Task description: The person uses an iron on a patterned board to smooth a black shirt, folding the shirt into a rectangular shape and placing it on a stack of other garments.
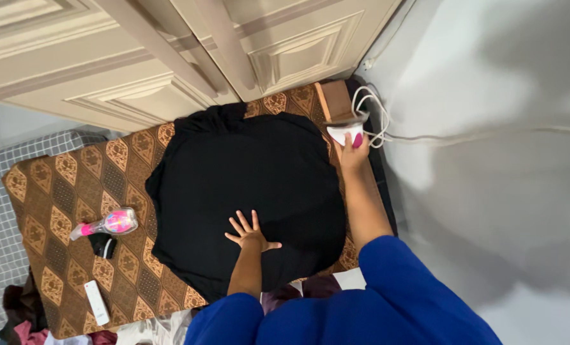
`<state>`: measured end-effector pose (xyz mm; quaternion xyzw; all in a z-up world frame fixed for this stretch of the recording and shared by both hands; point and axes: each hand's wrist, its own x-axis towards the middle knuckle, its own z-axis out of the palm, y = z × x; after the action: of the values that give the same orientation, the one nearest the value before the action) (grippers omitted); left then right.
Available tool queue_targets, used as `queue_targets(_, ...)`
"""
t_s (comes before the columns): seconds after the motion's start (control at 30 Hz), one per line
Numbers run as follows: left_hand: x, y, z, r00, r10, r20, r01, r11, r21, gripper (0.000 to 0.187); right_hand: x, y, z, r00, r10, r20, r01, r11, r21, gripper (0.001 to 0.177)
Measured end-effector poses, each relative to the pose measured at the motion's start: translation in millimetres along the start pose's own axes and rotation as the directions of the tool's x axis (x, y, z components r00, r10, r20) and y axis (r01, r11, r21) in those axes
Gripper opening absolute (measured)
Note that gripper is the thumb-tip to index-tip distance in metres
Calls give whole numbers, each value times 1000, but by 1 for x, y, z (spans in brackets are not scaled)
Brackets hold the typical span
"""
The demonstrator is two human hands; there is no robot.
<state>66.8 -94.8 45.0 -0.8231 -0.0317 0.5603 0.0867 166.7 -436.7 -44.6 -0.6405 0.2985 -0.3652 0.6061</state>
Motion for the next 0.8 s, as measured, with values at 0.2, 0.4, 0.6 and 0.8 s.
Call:
queue_targets(0.2,2,0,8,1000,-4,-31,3,1000,-20,155,-7,16,-32,982,-16,188,56,977,-206,40)
queue_targets(0.4,0,-8,16,993,37,-112,-43,998,-54,154,-99,-11,-75,865,-392,315,502,693,-517,60)
queue_targets(0.6,13,-34,63,903,188,-386,-240,966,-92,142,-298,-38,-143,493,25,870,772,450,-450,67)
queue_targets(0.8,57,-94,200,469,285,-836,-413,908,78,82,-338,-21,-200,654,-32,756,716,352,-603,65)
